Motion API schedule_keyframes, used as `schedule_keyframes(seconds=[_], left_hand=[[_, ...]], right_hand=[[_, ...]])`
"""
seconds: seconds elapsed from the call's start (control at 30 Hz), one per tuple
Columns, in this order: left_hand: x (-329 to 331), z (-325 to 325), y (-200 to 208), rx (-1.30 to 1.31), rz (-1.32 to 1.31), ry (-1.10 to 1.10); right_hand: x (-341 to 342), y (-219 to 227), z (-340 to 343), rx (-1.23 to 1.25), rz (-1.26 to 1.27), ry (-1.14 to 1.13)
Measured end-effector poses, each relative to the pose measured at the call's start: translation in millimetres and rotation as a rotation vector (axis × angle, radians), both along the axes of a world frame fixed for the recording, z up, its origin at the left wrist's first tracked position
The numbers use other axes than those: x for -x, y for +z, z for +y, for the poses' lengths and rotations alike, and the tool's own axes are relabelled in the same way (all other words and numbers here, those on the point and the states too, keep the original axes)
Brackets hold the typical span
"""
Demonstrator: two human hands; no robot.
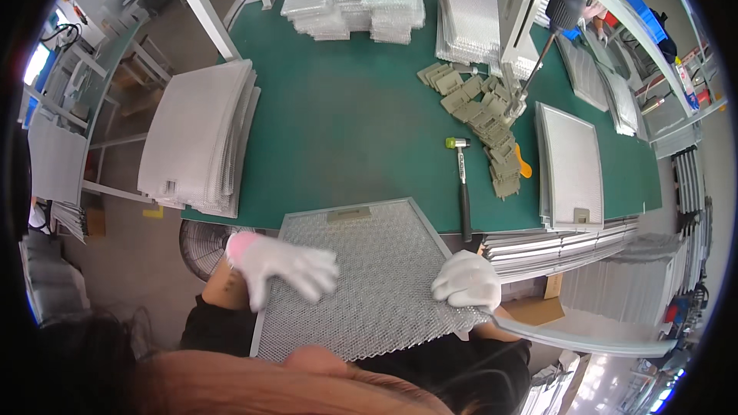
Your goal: Assemble metal frames onto mesh panels using a mallet and an electric screwdriver.
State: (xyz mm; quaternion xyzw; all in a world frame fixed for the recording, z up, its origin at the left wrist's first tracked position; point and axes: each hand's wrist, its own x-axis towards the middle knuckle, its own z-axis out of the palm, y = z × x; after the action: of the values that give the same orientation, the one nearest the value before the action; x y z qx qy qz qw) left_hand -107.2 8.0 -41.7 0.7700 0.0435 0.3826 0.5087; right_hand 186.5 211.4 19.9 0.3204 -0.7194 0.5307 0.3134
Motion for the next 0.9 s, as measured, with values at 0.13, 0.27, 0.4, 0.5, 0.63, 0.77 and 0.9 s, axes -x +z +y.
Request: schedule_keyframes(seconds=[0.13, 0.27, 0.4, 0.5, 0.63, 0.77, 0.9], left_hand=[[-3, 8, -21, 0.286, 0.636, 0.445], [-3, 22, -31, 0.250, 0.850, 0.479], [17, 17, -2, 0.315, 0.706, 0.411], [38, -16, 37, 0.130, 0.040, 0.117], [24, -36, 96, -0.216, 0.034, 0.738], [1, -34, 78, -0.295, -0.138, 1.285], [28, -21, 67, -0.360, -0.195, 0.430]], right_hand=[[-16, -34, -8, 0.053, 0.140, -0.062], [-26, -21, 2, -0.168, -0.024, -0.045], [-26, -28, 10, -0.121, 0.036, -0.195], [13, 2, -4, 0.098, 0.086, -0.443], [36, 25, 23, 0.016, -0.151, -0.618], [55, 25, 3, 0.282, -0.035, -0.558], [38, 12, -21, 0.325, 0.064, -0.541]])
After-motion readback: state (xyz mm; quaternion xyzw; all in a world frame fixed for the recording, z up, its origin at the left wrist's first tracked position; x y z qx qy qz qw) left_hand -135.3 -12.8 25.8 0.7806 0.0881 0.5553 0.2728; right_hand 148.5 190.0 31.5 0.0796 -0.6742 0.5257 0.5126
